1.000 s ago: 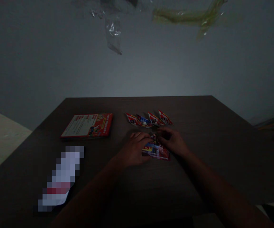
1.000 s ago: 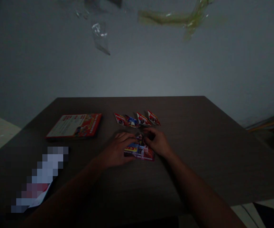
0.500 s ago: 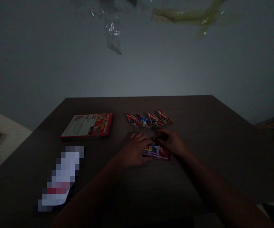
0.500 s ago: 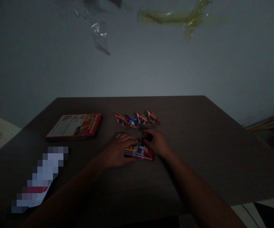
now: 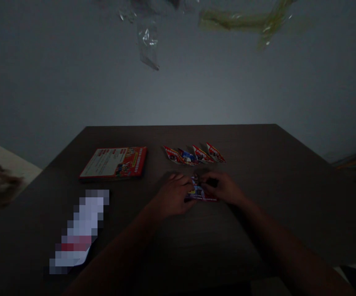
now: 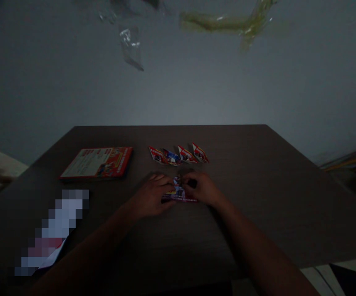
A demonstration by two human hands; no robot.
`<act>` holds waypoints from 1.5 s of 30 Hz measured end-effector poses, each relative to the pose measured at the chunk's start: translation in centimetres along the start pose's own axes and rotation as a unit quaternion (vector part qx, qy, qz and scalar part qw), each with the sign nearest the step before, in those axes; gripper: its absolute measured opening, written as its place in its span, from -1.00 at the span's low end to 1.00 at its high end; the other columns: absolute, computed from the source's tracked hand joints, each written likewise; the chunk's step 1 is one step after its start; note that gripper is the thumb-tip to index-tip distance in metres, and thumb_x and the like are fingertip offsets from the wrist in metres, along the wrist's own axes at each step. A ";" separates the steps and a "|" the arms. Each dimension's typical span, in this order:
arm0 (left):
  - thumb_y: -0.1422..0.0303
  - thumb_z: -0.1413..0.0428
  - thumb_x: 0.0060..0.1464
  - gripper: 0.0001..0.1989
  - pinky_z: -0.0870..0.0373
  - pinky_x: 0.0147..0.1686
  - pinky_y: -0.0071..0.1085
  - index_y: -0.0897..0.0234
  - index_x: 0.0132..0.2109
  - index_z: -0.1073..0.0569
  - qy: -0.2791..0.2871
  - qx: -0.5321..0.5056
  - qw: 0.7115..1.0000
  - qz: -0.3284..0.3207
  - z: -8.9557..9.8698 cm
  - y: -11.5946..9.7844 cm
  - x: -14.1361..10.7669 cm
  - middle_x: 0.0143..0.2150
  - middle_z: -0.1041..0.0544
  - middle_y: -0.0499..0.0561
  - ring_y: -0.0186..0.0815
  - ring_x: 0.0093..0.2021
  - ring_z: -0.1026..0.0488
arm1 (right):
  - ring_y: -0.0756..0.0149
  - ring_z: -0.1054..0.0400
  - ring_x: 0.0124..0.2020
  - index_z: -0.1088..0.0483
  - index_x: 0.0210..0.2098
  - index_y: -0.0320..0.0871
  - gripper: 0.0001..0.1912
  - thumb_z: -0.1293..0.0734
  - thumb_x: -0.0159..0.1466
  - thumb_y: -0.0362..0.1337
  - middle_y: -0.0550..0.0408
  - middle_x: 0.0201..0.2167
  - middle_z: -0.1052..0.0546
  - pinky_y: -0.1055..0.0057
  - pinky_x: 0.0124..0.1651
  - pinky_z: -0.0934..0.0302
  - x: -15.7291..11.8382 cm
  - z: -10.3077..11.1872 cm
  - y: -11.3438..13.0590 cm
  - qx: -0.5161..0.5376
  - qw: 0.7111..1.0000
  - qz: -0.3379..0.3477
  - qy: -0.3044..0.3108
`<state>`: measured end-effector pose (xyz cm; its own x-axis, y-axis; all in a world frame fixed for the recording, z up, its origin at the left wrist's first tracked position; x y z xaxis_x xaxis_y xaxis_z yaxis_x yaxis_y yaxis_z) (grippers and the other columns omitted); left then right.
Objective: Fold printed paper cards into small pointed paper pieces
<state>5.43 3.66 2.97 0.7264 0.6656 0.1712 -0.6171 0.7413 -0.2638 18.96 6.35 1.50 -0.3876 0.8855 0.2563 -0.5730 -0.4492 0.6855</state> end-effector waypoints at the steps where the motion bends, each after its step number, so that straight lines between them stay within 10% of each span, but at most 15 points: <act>1: 0.22 -0.12 0.01 -0.70 -0.16 -0.03 -0.18 0.19 -0.09 -0.45 -0.002 0.003 1.000 0.004 0.1 0.1 0.0 -0.11 -0.43 0.05 -0.14 -0.06 -0.31 | 0.28 -0.39 -0.30 -0.47 -0.29 -0.13 -0.86 -0.36 0.12 -0.30 0.07 -0.35 -0.54 0.34 -0.16 -0.22 0.0 -0.1 0.4 -0.007 1.000 0.013 0.011; 7: 0.22 -0.05 0.08 -0.77 -0.17 -0.06 -0.18 0.21 -0.18 -0.48 -0.007 0.018 1.000 0.014 0.2 0.1 0.1 -0.16 -0.43 0.06 -0.16 -0.10 -0.31 | 0.14 -0.32 -0.14 -0.45 -0.15 -0.09 -0.52 -0.49 -0.05 -0.09 0.01 -0.20 -0.51 0.22 -0.07 -0.14 -0.4 -0.7 1.9 -0.076 0.991 0.082 0.073; 17: 0.35 -0.02 0.10 -0.82 -0.20 -0.07 -0.19 0.22 -0.17 -0.47 -0.009 0.032 0.999 0.028 -0.2 0.6 0.2 -0.19 -0.43 0.06 -0.18 -0.11 -0.32 | 0.21 -0.31 -0.17 -0.46 -0.29 -0.09 -0.89 -0.34 0.15 -0.33 0.05 -0.29 -0.47 0.27 -0.08 -0.10 -0.4 -1.1 2.0 -0.130 0.984 0.088 0.083; 45: 0.19 -0.04 0.07 -0.75 -0.26 -0.18 -0.18 0.24 -0.28 -0.52 -0.015 0.028 0.986 0.162 -1.0 2.2 0.9 -0.30 -0.51 0.10 -0.12 -0.22 -0.42 | 0.22 -0.39 -0.34 -0.50 -0.28 -0.12 -0.83 -0.30 0.18 -0.22 0.04 -0.40 -0.55 0.35 -0.26 -0.10 0.2 -1.8 0.8 -0.153 0.986 -0.004 0.062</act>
<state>5.02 5.84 1.59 0.4787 0.8704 0.1151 -0.8321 0.4916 -0.2568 17.09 5.99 0.88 -0.4567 0.8765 0.1525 -0.7605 -0.4735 0.4442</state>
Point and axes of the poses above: each hand's wrist, its own x-axis towards the middle knuckle, its own z-axis out of the back of the hand, y = z × x, the point moved 7 cm from there along x, towards the middle knuckle
